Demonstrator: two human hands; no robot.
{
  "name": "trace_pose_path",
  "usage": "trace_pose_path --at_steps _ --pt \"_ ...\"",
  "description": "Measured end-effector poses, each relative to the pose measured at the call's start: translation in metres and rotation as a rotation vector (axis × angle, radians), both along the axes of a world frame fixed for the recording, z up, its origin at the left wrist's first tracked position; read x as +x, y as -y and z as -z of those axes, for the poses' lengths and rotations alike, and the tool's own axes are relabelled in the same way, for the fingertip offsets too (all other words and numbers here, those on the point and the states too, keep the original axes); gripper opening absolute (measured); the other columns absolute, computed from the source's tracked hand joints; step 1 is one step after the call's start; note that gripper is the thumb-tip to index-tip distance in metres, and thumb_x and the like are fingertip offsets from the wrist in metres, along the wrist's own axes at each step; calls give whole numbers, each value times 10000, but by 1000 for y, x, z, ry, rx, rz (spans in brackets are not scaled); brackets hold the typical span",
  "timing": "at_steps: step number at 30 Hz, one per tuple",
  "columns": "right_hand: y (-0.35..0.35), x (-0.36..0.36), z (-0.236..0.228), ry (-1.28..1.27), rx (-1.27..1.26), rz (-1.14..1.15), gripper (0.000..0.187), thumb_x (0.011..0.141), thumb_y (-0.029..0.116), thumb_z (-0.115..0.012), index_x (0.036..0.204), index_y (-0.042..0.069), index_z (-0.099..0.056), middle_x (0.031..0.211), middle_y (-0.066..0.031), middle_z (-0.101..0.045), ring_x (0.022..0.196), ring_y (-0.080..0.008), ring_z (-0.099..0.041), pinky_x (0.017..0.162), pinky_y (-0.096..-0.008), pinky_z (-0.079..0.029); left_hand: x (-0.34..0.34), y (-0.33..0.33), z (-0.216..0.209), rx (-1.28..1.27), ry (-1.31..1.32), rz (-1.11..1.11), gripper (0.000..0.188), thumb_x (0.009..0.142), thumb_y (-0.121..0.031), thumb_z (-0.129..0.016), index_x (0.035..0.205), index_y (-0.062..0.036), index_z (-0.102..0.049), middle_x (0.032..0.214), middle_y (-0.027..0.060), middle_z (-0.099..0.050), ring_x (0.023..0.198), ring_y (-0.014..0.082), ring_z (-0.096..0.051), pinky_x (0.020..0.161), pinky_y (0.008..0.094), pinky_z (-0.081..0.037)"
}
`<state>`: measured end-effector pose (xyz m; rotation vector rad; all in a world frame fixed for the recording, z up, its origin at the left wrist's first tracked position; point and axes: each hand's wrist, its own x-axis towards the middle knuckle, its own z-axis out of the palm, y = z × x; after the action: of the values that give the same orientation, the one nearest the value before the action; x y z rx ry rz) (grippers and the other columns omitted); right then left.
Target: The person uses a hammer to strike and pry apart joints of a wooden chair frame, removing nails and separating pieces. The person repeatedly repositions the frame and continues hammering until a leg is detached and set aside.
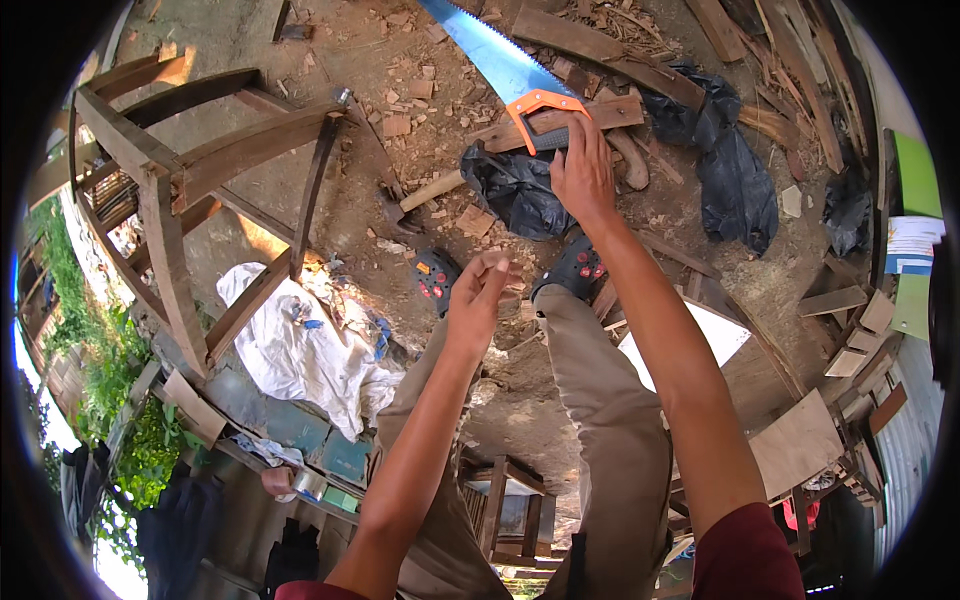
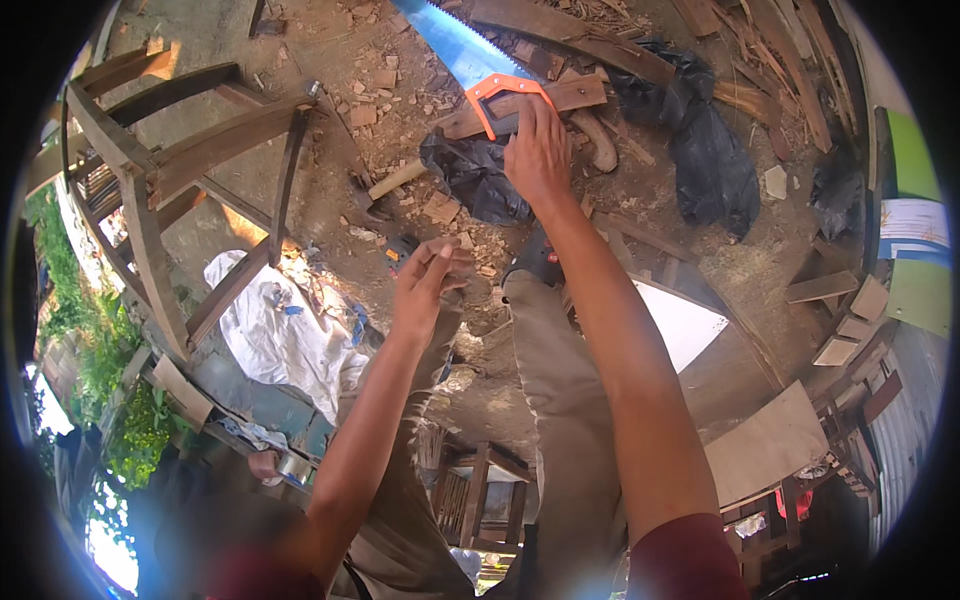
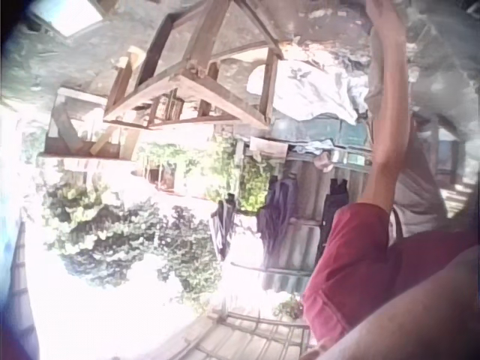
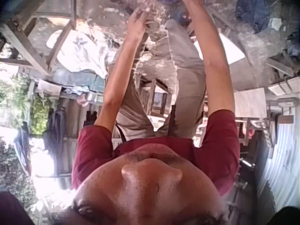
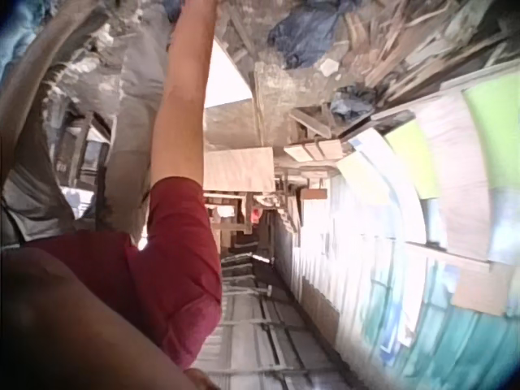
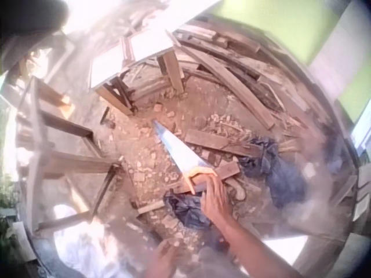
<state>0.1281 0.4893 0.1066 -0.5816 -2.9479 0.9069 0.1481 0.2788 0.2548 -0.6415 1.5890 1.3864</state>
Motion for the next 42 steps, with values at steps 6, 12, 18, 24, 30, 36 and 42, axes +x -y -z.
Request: trace_pose_path --at_steps 6,12,18,24,30,36,42 --pt "-50 -25 34 285 191 -100 592 828 197 -642 1364 -4 -489 1382 -202 -512 1316 -365 -465 1121 -529 -334 14 37 12 97 -119 240 329 1040 -304 -560 1209 -26 -604 1069 58 -678 995 142 -640 849 302 -502" --pt "-82 -54 30 327 59 -5 349 861 262 -652 1117 29 -610 1181 -211 -612 1156 -393 -578 959 -537 -455 -27 26 14 63 -85 169 376 1033 -375 -562 1203 -43 -612 1053 42 -683 990 143 -645 857 325 -486" --pt "-72 -49 42 287 213 17 513 906 361 -637 1213 -43 -564 1246 -239 -569 1227 -396 -512 1069 -528 -373 -20 32 23 101 -73 172 317 1024 -283 -590 1175 -5 -617 1043 57 -674 967 137 -630 871 302 -493" --pt "-16 -41 35 420 297 38 572 908 294 -618 1327 -76 -499 1420 -241 -429 1411 -382 -332 1168 -604 -205 -46 34 28 106 -136 173 276 1031 -247 -584 1155 -3 -619 986 42 -672 926 126 -631 842 290 -500" --pt "-34 -72 33 60 280 41 538 880 239 -662 1327 -21 -515 1367 -221 -478 1340 -401 -412 1135 -531 -278 -100 33 25 127 -270 137 269 1021 -234 -596 1121 14 -629 934 41 -670 868 102 -616 803 273 -493" --pt "-89 -130 43 19 216 -32 636 860 212 -680 1379 -39 -413 1368 -257 -468 1296 -436 -447 1091 -504 -364 -159 33 13 31 -386 317 265 1010 -225 -604 1126 11 -637 925 61 -684 853 124 -629 791 292 -506" --pt "-126 -142 63 361 313 -332 659 834 241 -754 1351 -29 -445 1477 -291 -395 1301 -438 -482 1069 -504 -413 -180 58 -7 -144 -493 379 303 992 -264 -626 1129 6 -645 919 95 -690 842 158 -643 759 325 -518"
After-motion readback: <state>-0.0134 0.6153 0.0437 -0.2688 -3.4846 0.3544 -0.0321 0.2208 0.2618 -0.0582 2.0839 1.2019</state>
